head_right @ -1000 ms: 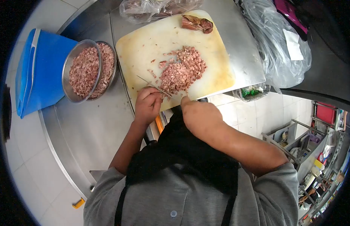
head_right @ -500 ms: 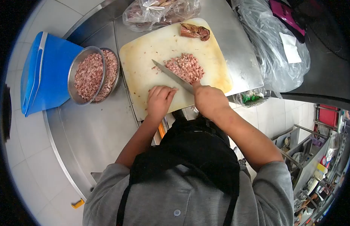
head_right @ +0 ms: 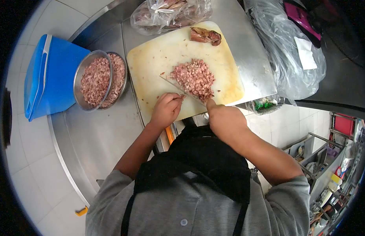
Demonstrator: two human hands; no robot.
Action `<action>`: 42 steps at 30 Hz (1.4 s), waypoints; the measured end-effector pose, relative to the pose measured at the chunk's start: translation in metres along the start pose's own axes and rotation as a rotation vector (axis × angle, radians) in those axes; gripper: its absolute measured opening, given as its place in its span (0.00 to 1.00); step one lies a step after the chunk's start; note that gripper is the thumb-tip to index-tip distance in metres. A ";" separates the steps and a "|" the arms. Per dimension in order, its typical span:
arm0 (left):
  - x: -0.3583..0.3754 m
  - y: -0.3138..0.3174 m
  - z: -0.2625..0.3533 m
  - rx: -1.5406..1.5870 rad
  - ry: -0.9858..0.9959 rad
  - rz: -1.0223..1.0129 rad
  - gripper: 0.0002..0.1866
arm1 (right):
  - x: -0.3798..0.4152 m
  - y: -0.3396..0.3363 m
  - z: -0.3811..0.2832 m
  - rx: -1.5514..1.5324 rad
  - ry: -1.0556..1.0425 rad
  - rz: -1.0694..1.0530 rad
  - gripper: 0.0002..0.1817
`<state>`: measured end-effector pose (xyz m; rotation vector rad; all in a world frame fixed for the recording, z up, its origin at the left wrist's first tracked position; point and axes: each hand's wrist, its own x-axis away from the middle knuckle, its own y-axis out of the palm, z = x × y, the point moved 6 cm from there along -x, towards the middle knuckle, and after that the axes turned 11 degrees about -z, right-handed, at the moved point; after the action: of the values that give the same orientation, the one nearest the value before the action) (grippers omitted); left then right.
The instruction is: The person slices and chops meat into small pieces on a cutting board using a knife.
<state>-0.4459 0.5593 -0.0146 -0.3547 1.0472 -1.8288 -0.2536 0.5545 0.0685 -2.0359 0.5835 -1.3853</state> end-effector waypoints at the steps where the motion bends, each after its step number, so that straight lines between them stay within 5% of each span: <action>1: 0.001 0.000 -0.001 0.003 -0.008 -0.005 0.07 | -0.001 0.007 0.002 0.000 -0.001 -0.002 0.12; 20: 0.015 -0.012 0.005 -0.013 -0.025 -0.022 0.05 | -0.015 0.027 -0.009 -0.019 -0.028 0.019 0.11; 32: 0.049 -0.065 -0.019 -0.051 -0.254 0.276 0.10 | -0.015 0.020 -0.009 -0.076 -0.092 0.070 0.11; 35: 0.060 -0.048 -0.024 -0.065 -0.331 0.155 0.17 | 0.004 0.006 0.023 -0.191 -0.112 0.179 0.14; 40: 0.058 -0.006 -0.032 -0.366 -0.560 -0.012 0.58 | 0.037 0.034 0.124 -0.646 0.073 0.227 0.18; 42: 0.040 0.008 -0.026 -0.339 -0.548 -0.002 0.59 | 0.049 0.064 0.149 -1.221 0.256 0.075 0.17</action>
<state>-0.4774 0.5371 -0.0444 -0.9960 0.9541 -1.4247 -0.0982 0.5110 0.0155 -2.6238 1.9558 -1.3738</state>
